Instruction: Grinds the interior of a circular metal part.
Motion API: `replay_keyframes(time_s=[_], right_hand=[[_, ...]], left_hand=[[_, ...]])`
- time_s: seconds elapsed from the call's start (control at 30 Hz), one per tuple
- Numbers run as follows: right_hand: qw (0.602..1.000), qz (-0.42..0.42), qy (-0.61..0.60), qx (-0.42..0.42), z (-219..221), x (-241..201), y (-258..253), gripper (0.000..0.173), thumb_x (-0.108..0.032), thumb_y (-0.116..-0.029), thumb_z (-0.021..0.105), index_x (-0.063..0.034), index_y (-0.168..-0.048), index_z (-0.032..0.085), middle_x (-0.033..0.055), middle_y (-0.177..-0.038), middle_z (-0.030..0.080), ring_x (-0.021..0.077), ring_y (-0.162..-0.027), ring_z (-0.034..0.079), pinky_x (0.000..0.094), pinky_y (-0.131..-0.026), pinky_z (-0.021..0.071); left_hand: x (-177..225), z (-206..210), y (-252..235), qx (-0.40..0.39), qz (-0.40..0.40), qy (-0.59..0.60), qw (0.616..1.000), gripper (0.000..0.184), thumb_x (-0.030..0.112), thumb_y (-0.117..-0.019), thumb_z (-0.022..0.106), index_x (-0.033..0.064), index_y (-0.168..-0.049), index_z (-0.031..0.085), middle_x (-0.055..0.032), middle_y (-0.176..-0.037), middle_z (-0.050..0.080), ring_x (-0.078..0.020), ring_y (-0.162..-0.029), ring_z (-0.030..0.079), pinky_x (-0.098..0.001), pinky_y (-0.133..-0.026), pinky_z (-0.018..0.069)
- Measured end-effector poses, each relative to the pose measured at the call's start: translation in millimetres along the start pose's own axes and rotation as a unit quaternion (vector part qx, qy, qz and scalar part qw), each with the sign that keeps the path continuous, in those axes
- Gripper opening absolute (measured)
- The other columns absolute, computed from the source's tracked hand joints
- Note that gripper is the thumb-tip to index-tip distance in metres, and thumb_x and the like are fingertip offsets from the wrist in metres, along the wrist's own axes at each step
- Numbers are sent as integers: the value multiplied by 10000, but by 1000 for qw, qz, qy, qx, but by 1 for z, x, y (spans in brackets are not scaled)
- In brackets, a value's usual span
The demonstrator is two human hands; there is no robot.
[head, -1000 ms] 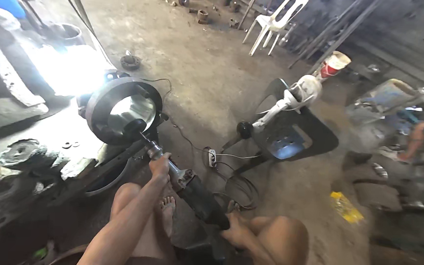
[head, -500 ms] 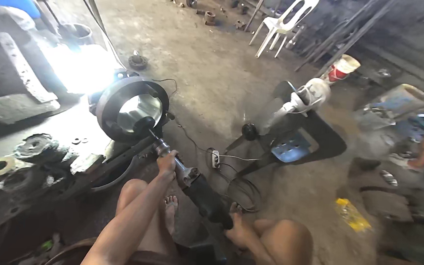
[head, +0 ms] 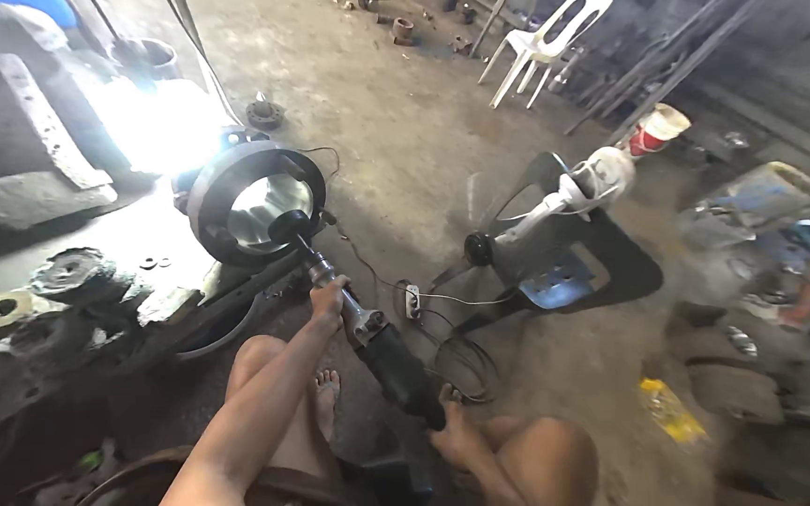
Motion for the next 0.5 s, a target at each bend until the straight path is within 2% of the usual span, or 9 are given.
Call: replay_keyframes(time_s=[0.1, 0.23, 0.3, 0.4, 0.5], right_hand=[[998, -7, -11, -66, 7, 0, 3, 434, -326, -826, 811, -90, -1172, 696, 132, -1060, 733, 283, -1012, 712, 545, -920, 565], [995, -24, -48, -88, 19, 0, 3, 422, -358, -821, 820, -123, -1155, 716, 93, -1047, 745, 235, -992, 719, 518, -915, 579], [996, -6, -40, -75, 15, -3, 3, 427, -369, -827, 818, -128, -1164, 716, 94, -1063, 744, 244, -1018, 715, 527, -931, 569], [1000, 10, -23, 2, 9, 1, -1, 460, -391, -799, 816, -136, -1168, 715, 90, -1059, 746, 250, -1023, 718, 538, -930, 573], [999, 13, -1, 47, 2, 2, -6, 511, -368, -823, 802, -118, -1252, 678, 115, -1097, 739, 278, -1038, 719, 537, -941, 573]], left_hand=[[5, -22, 19, 47, 5, -29, 998, 315, 116, -864, 753, -30, -1090, 589, -150, -775, 669, -249, -602, 685, -408, -554, 618], [13, -30, 25, 66, 9, -45, 997, 321, 116, -879, 751, -26, -1111, 580, -144, -779, 670, -242, -592, 679, -408, -545, 616], [10, -22, 18, 51, 0, -42, 998, 338, 127, -886, 744, -17, -1137, 571, -147, -802, 664, -249, -615, 679, -417, -563, 614], [4, -2, 3, 6, 2, -5, 1000, 337, 115, -886, 726, -27, -1146, 565, -166, -796, 664, -268, -608, 677, -433, -561, 612], [4, 16, -9, -37, 12, 23, 999, 326, 122, -865, 732, -6, -1118, 572, -149, -758, 658, -260, -595, 668, -425, -553, 599]])
Point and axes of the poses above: each hand's wrist, its own y-axis away from the middle knuckle, its own z-axis out of the palm, x = y × z, the point moved 5 cm from there along -y, towards the middle knuckle
